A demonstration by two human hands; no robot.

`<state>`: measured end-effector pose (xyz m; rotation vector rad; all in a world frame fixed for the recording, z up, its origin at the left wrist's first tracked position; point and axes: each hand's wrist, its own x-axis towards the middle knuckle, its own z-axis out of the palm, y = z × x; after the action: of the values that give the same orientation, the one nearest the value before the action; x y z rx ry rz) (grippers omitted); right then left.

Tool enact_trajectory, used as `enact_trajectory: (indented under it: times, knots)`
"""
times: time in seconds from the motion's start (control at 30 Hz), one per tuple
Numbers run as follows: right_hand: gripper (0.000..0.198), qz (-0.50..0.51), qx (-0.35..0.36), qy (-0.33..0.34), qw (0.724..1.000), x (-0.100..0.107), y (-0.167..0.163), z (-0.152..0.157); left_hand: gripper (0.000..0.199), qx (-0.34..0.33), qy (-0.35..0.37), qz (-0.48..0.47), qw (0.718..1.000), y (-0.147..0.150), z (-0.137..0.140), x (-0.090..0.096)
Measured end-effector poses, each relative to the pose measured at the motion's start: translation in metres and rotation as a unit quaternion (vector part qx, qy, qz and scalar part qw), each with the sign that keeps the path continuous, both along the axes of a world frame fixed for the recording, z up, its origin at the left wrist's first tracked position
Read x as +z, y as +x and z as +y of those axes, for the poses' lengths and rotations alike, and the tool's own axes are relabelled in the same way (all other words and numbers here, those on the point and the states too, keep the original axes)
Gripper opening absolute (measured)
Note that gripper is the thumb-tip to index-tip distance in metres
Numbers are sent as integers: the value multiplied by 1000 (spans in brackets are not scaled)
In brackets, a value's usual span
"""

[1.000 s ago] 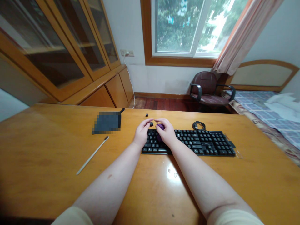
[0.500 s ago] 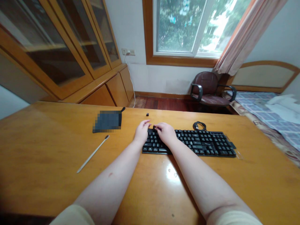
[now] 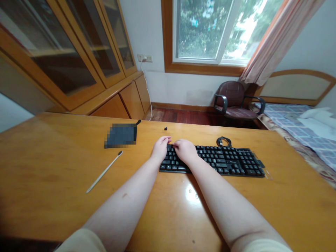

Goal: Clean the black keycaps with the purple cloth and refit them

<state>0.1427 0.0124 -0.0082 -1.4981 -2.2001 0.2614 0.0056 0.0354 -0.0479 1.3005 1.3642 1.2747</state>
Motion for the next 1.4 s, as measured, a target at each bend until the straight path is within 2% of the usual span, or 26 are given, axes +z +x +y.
enact_trajectory:
  times: [0.2,0.4,0.5,0.57,0.63,0.8,0.93,1.07,1.13,1.27,1.4]
  knots:
    - [24,-47,5,18,999,11,-7,-12,22,-4,4,1,1000,1,-1,1]
    - [25,-41,-15,22,999,8,-14,-19,21,16,10,7,1000,-3,1,-2]
    - [26,12,-12,46,999,5,-11,-18,21,93,24,10,995,-14,7,-8]
    - [25,78,-18,55,995,3,-6,-15,21,169,34,24,985,-21,12,-12]
    - [25,150,-36,45,987,1,-2,-11,21,208,48,21,977,-26,19,-14]
    - [25,257,-96,27,961,-4,4,-4,24,115,62,89,987,-32,48,-9]
    - [24,274,-120,83,951,-6,2,-3,39,37,121,195,973,-37,76,-3]
    - [21,275,-140,123,943,-6,0,-1,42,-8,114,279,953,-30,91,-4]
    - [19,285,-144,117,940,-6,-1,1,36,-20,104,306,946,-25,92,-4]
    - [19,281,-96,105,949,-4,0,1,22,-20,92,301,949,-24,87,0]
    - [24,287,-78,104,949,-6,2,2,26,-5,97,267,959,-33,58,4]
